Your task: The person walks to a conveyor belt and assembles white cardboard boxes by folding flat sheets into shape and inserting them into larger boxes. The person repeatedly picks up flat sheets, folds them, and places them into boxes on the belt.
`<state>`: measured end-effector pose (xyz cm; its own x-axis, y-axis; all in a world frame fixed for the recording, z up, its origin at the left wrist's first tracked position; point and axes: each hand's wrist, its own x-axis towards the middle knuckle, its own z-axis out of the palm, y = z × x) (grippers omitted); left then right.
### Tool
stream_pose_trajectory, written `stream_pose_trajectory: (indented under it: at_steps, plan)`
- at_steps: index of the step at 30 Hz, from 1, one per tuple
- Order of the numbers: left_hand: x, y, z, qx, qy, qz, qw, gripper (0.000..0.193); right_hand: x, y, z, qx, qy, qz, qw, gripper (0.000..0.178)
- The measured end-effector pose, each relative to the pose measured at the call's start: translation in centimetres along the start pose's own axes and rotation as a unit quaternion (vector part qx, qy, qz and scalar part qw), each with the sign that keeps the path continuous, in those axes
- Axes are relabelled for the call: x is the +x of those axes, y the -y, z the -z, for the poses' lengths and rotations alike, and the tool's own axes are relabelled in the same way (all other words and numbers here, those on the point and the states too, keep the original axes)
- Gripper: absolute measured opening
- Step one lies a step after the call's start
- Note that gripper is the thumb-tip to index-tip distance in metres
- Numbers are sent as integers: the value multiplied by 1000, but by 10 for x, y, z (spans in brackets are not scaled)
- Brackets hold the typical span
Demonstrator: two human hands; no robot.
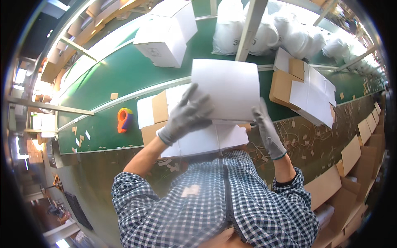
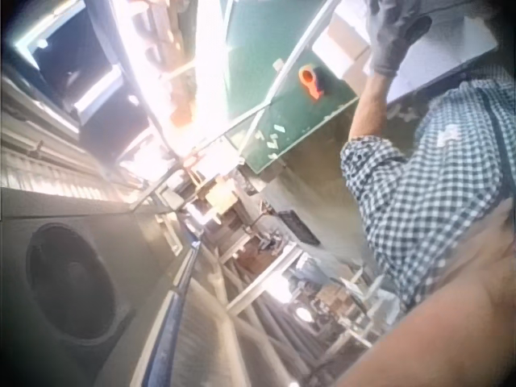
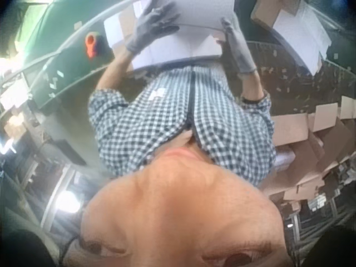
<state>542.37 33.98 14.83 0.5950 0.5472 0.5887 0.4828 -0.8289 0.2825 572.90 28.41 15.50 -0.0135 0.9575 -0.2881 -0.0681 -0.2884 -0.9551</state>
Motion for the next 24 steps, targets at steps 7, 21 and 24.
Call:
stream_pose_trajectory:
  at_steps: [7, 21, 24]
  plan:
    - [-1, -4, 7, 60, -29, 22, 998, 48, 13, 7, -21, 84, 18, -9, 996, 63]
    - [95, 226, 21, 103, 30, 26, 994, 45, 249, 13, -126, 106, -136, 76, 982, 57]
    - [102, 289, 24, 31, 82, 25, 996, 42, 287, 0, -149, 99, -175, 44, 979, 59]
